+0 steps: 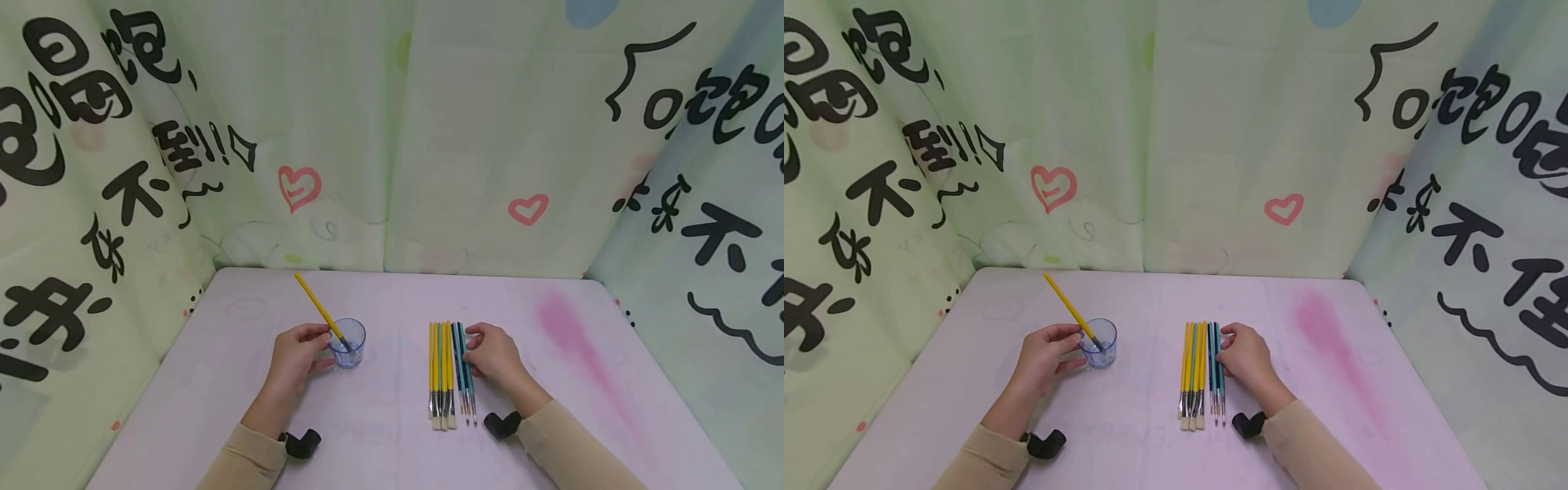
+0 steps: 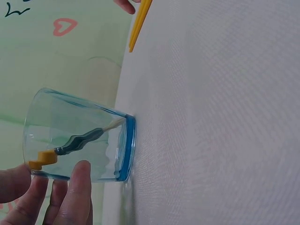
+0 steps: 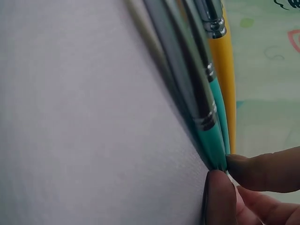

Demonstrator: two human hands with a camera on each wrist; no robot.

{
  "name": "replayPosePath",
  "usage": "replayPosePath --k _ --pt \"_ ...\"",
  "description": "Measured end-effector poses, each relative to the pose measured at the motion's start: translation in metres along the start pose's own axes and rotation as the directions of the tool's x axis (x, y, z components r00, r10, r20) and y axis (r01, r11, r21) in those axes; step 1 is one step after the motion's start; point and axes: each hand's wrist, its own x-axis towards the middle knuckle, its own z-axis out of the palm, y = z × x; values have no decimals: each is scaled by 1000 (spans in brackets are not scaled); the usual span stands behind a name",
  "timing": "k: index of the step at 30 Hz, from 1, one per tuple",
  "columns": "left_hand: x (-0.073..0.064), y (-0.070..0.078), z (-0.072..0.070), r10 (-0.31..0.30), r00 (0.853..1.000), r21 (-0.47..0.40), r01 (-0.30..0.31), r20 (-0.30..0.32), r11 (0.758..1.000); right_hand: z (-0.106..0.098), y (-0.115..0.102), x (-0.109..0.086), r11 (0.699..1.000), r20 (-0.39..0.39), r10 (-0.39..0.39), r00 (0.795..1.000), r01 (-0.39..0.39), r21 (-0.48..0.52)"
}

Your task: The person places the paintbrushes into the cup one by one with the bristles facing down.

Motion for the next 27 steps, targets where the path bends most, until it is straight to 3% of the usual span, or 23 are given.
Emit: replayPosePath --k 12,27 --pt "-1 1 1 -6 1000 3 6 -5 1000 -1 -4 2 998 0 2 1000 -2 -63" --pt "1 0 -1 -8 1000 -5 8 5 1000 1 -13 6 976 11 3 1000 -1 -219"
